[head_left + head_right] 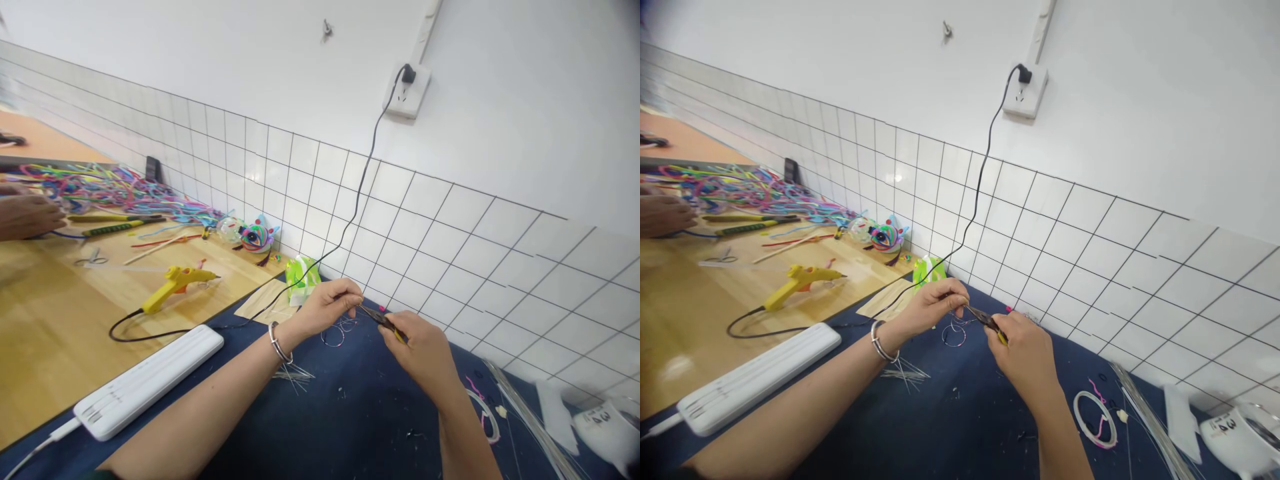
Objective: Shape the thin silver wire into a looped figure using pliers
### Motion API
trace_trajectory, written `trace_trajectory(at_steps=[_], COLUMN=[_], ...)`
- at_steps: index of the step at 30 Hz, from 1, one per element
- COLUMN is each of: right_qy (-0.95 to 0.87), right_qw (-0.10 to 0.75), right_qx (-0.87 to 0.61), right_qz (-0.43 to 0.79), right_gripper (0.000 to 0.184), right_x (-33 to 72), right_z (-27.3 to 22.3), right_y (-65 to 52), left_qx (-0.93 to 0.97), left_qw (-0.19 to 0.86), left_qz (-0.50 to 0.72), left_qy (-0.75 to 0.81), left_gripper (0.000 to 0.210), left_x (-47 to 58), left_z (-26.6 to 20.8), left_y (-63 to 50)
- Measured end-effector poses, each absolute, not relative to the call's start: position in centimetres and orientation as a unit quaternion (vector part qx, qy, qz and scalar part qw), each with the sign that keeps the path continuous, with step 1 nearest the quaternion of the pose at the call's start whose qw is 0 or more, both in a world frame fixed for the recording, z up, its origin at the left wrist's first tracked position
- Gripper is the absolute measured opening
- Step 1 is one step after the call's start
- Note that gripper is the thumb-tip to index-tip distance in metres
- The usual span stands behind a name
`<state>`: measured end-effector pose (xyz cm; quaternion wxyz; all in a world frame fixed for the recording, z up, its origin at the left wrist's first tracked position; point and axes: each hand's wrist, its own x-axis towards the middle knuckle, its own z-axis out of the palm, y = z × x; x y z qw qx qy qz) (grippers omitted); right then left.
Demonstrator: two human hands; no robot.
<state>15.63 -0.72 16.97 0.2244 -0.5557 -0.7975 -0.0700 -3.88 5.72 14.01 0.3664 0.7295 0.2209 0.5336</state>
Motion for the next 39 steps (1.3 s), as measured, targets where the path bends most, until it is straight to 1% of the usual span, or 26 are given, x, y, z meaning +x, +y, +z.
trace_trajectory(at_steps=[6, 9, 11, 15, 18, 20, 23, 27, 32, 35, 39], right_qy=[-0.798, -0.793, -0.791, -0.784, -0.778, -0.777, -0.784, -0.802, -0.826, -0.819, -0.814], right_qw=[0.269, 0.28, 0.263, 0.185, 0.167, 0.18, 0.221, 0.268, 0.258, 0.26, 0.25], right_qx=[-0.539, -0.54, -0.55, -0.579, -0.587, -0.583, -0.559, -0.5, -0.44, -0.429, -0.431], right_qz=[-0.026, -0.025, -0.049, -0.123, -0.151, -0.151, -0.151, -0.186, -0.241, -0.279, -0.299], right_gripper=[0.019, 0.021, 0.022, 0.019, 0.018, 0.017, 0.018, 0.019, 0.016, 0.017, 0.018], right_x=[16.0, 16.4, 16.7, 17.1, 17.3, 17.4, 17.5, 17.5, 17.0, 16.6, 16.3], right_z=[17.7, 18.0, 17.8, 16.9, 16.5, 16.5, 16.9, 17.4, 17.5, 17.3, 17.1], right_y=[-1.1, -1.1, -0.9, 0.2, 0.6, 0.6, 0.3, -0.1, -0.3, -0.3, -0.3], left_qx=[0.648, 0.618, 0.6, 0.573, 0.561, 0.557, 0.549, 0.533, 0.511, 0.481, 0.447], left_qw=[0.465, 0.503, 0.529, 0.579, 0.609, 0.617, 0.621, 0.638, 0.662, 0.694, 0.728], left_qz=[0.576, 0.583, 0.582, 0.571, 0.555, 0.553, 0.557, 0.555, 0.547, 0.534, 0.519], left_qy=[0.181, 0.159, 0.146, 0.107, 0.078, 0.062, 0.047, 0.039, 0.038, 0.034, 0.026], left_gripper=[0.015, 0.014, 0.014, 0.014, 0.013, 0.013, 0.013, 0.015, 0.018, 0.018, 0.017], left_x=[-3.4, -3.0, -2.9, -2.8, -2.8, -2.8, -2.7, -2.5, -2.3, -2.1, -1.3], left_z=[13.6, 13.4, 13.3, 13.2, 13.1, 12.9, 12.6, 12.4, 12.4, 12.3, 11.8], left_y=[6.2, 6.3, 6.2, 5.9, 5.9, 6.0, 6.2, 6.3, 6.0, 5.8, 5.5])
